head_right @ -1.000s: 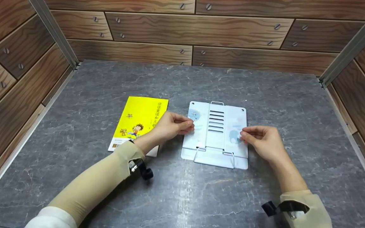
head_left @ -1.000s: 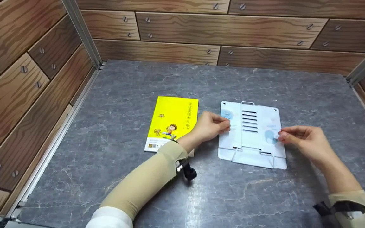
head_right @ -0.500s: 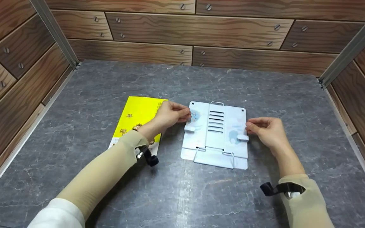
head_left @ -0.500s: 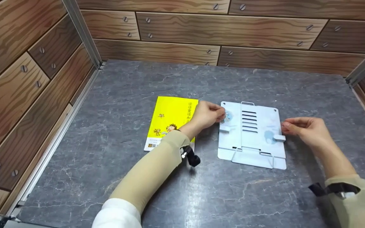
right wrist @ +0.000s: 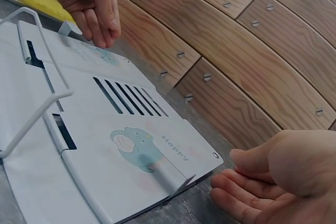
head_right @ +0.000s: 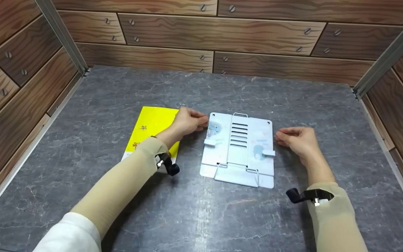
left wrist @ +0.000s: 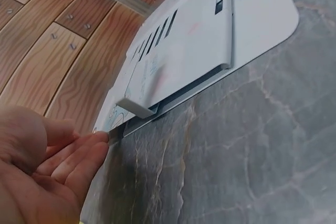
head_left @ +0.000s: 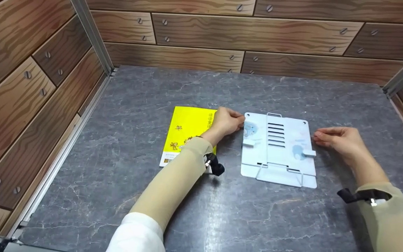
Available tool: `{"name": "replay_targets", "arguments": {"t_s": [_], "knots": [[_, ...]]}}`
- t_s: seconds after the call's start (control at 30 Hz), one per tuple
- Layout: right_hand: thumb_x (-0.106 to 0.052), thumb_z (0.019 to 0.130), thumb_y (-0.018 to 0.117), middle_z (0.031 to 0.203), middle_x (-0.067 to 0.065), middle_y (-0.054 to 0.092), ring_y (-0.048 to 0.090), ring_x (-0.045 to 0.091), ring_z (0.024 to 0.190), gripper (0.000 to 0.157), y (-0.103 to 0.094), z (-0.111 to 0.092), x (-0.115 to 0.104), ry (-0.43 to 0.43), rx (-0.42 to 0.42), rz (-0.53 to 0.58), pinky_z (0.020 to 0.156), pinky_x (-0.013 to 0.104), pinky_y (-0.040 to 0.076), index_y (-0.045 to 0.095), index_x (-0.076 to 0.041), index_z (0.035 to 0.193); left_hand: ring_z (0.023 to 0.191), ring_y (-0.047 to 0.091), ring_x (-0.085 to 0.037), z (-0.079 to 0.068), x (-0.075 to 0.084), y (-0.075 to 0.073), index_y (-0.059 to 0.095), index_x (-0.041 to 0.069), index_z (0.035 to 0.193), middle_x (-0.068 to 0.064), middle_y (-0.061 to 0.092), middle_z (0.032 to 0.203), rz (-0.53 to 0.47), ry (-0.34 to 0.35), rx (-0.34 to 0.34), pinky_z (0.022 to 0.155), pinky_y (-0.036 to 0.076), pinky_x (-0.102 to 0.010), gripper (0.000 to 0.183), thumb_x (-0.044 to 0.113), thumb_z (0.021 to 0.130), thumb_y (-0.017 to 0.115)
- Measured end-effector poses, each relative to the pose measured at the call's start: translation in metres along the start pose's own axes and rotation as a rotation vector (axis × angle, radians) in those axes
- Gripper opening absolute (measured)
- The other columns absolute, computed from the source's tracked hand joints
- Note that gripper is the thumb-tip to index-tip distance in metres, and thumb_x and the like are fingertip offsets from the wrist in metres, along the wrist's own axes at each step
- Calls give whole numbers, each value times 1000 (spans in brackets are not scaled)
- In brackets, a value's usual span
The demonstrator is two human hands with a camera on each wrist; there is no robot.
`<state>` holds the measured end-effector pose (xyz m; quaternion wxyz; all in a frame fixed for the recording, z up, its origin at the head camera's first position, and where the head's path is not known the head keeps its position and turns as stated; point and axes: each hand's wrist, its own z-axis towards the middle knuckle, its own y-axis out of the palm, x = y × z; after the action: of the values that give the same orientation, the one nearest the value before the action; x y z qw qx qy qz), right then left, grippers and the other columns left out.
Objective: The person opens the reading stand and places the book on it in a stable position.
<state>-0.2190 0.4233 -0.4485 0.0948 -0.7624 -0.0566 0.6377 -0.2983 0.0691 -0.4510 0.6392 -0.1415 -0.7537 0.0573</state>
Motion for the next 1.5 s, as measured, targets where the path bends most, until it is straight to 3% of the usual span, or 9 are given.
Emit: {"name": "replay_targets", "arguments": {"t_s": [0.1,0.23,0.3,0.43,0.57,0.67,0.87,1.13,1.5], "knots": [[-2,99,75,91,2,78,77,12,85,17,1,3,0,36,-22,18,82,27,63,73,7,113,78,76,-18,3,0,-1,82,2,102,-7,77,86,36,-30,-13,67,63,-26,10,10,98,79],[-5,101,72,93,1,78,76,10,88,29,4,7,1,78,-50,-13,86,27,62,64,14,122,81,76,-15,6,0,-4,81,2,106,-3,76,87,59,-78,-56,69,63,-27,12,11,98,78],[-6,103,70,93,-1,77,76,9,89,36,5,8,1,88,-59,-37,87,27,62,59,17,128,84,76,-16,8,0,-4,80,1,109,-3,75,90,38,-99,-74,71,64,-28,14,10,99,78],[-2,104,67,94,1,77,76,10,90,36,5,10,1,127,-81,27,89,28,61,55,20,130,89,77,-20,9,0,-4,79,-3,110,-6,75,94,-38,-124,-91,73,64,-29,14,6,99,76],[2,102,67,93,2,76,75,10,89,20,6,11,1,156,-91,100,87,28,62,64,12,119,90,77,-23,8,-1,-1,78,-6,109,-10,75,97,-106,-136,-110,75,65,-31,13,1,99,74],[5,101,67,93,1,76,75,10,88,7,7,11,2,156,-89,127,85,27,62,71,3,105,90,76,-21,7,0,0,78,-6,110,-10,75,96,-104,-143,-118,76,65,-31,13,0,99,74],[6,99,70,91,1,76,75,10,84,13,10,11,3,156,-67,126,82,26,63,77,-4,98,88,75,-18,6,1,1,79,-4,111,-7,74,95,-99,-160,-103,76,64,-29,14,0,98,75],[5,99,70,89,-1,75,74,9,82,9,11,12,3,156,-24,86,80,25,63,75,-1,104,85,76,-18,7,-1,3,79,-4,107,-7,74,93,-166,-152,-72,76,65,-30,12,-2,95,78],[4,96,75,91,1,76,75,12,81,15,10,7,-1,152,-29,211,79,26,63,80,-10,92,83,76,-19,5,-4,2,79,-5,107,-8,74,94,-284,-96,-69,75,65,-31,13,-4,93,78]]}}
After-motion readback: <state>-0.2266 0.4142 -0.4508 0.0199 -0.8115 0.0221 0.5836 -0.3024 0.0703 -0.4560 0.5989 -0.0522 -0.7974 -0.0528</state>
